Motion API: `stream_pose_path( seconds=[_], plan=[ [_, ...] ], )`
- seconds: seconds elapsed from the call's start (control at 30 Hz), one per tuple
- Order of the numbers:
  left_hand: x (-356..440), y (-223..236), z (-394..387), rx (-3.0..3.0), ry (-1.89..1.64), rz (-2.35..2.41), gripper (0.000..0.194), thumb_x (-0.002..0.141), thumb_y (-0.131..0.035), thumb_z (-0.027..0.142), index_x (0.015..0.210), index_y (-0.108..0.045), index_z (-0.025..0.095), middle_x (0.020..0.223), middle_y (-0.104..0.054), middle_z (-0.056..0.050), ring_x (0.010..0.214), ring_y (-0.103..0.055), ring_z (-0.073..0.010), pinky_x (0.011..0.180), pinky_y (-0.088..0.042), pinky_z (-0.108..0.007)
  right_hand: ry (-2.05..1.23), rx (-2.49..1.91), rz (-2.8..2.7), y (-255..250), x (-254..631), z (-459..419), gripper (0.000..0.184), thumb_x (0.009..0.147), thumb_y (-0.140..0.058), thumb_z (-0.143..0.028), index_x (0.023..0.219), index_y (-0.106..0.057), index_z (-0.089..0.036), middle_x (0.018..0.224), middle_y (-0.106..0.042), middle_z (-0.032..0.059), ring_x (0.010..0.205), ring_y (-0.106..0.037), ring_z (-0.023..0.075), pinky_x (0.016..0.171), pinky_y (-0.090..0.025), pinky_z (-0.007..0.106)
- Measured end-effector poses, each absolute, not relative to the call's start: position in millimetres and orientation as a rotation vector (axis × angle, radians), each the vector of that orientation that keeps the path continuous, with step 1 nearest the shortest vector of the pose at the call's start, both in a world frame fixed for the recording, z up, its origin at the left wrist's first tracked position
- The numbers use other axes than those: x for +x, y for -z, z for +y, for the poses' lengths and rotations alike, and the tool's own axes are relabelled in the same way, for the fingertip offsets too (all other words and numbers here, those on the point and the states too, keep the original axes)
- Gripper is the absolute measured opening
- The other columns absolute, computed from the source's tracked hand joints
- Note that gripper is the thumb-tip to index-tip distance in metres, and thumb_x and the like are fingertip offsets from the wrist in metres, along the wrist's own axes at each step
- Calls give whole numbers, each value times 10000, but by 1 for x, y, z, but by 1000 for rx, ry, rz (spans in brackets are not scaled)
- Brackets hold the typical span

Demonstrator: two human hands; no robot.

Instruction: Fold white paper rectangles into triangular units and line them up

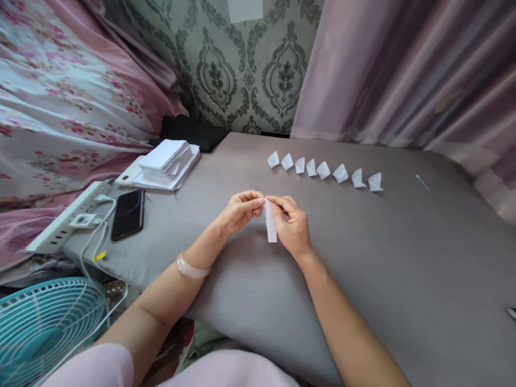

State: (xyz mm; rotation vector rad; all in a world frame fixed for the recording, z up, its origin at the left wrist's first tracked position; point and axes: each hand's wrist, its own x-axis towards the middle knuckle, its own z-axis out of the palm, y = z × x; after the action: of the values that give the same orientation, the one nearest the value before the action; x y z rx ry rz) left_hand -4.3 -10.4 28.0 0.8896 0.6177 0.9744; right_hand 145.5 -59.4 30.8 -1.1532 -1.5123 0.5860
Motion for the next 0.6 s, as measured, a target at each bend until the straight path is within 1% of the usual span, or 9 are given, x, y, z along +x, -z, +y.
stream_pose_path(
  seconds=[0.17, 0.33, 0.6],
  plan=[
    [-2, -27, -11, 877, -999, 624, 270, 621, -840, 284, 732, -654, 124, 577, -546, 31, 524, -471, -44, 527, -344, -217, -606, -1151, -1515, -31, 147, -59, 179, 898, -542, -302, 932, -691, -208, 884, -653, 33, 807, -605, 145, 714, -482, 275],
    [-3, -27, -12, 891, -998, 607, 265, 618, -840, 279, 738, -660, 126, 598, -554, 27, 520, -457, -38, 521, -332, -210, -625, -1163, -1518, -30, 148, -58, 170, 890, -548, -323, 886, -664, -197, 858, -644, 30, 758, -599, 141, 696, -482, 276],
    [-3, -27, -11, 929, -999, 612, 249, 627, -829, 285, 728, -663, 130, 598, -544, 26, 515, -420, -34, 508, -289, -213, -644, -1146, -1549, -28, 149, -57, 161, 885, -559, -340, 898, -647, -206, 864, -637, 28, 761, -596, 141, 696, -485, 279]
  ],
)
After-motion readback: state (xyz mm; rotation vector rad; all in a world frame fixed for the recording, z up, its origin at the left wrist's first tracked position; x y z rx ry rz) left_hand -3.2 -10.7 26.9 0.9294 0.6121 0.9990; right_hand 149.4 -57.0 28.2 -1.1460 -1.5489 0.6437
